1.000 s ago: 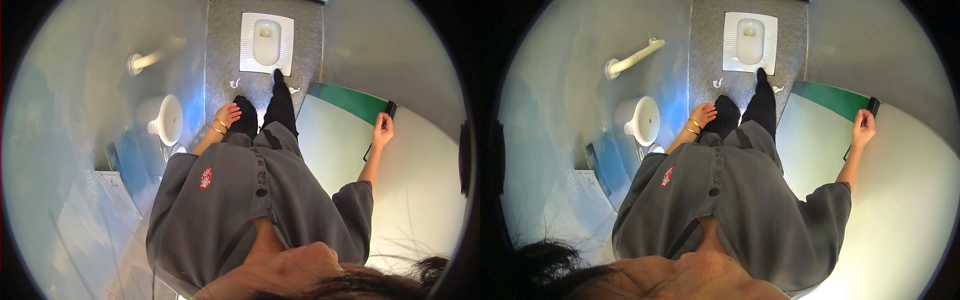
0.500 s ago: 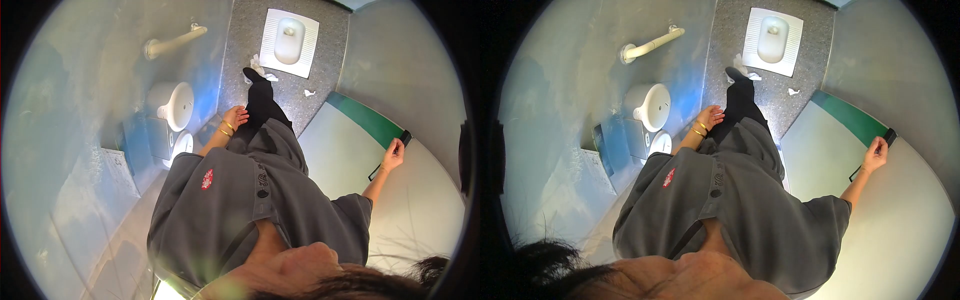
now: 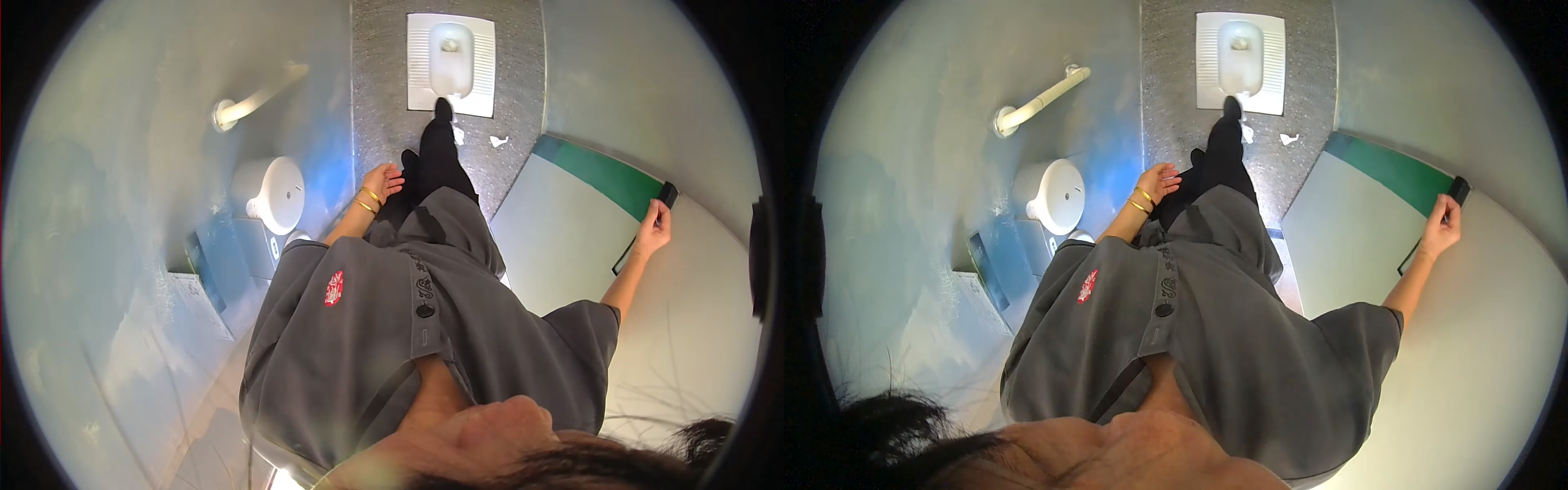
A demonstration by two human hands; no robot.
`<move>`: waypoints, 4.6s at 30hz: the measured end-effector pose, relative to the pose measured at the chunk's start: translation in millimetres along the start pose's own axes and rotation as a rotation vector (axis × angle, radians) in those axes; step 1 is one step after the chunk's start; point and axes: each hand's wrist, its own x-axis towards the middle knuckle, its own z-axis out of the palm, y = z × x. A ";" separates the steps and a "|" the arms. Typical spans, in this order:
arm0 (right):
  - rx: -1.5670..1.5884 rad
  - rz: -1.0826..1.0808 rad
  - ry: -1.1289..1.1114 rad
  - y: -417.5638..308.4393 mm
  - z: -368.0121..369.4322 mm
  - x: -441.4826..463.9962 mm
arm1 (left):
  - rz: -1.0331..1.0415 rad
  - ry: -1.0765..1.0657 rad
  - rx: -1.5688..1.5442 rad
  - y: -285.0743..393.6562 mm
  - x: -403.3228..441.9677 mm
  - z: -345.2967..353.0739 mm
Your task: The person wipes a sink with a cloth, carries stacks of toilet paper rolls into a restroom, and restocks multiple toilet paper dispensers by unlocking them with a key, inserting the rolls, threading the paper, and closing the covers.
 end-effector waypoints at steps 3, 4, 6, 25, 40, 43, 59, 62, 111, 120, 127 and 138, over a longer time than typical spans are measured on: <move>0.021 -0.021 0.049 -15.1 8.1 -5.6 | -0.017 -0.040 0.032 1.7 3.8 -0.9; 0.010 -0.024 0.050 -18.0 9.6 -7.4 | -0.022 -0.045 0.041 4.0 4.3 -1.3; -0.008 -0.025 0.060 -19.3 9.2 -3.8 | -0.035 -0.054 0.055 6.1 5.3 9.9; -0.078 -0.065 0.067 -23.5 11.2 -3.1 | -0.026 -0.104 0.068 7.6 23.3 42.7; -0.538 -0.235 0.005 -49.9 24.4 -9.5 | 0.026 -0.034 -0.277 18.7 56.9 15.7; -0.648 -0.315 0.013 -60.1 64.5 13.0 | 0.041 -0.017 -0.340 23.3 80.0 39.6; -0.554 -1.091 0.054 -222.7 611.1 717.4 | 0.021 0.588 -0.577 -1.7 -0.6 225.1; -0.490 -1.813 0.197 -301.1 631.2 770.6 | -0.073 0.656 -0.593 -31.9 -3.0 226.4; -0.569 -1.281 0.337 -308.8 645.4 704.7 | 0.093 0.495 0.402 136.2 141.0 201.2; -0.541 -1.315 0.282 -315.4 641.7 681.9 | 0.041 0.484 0.348 132.2 138.4 197.1; -0.538 -1.316 0.279 -327.6 639.7 668.6 | 0.119 0.488 0.229 125.0 149.2 190.8; -0.837 -0.968 0.297 -245.9 651.1 791.2 | 0.118 0.573 -0.018 186.9 178.2 186.3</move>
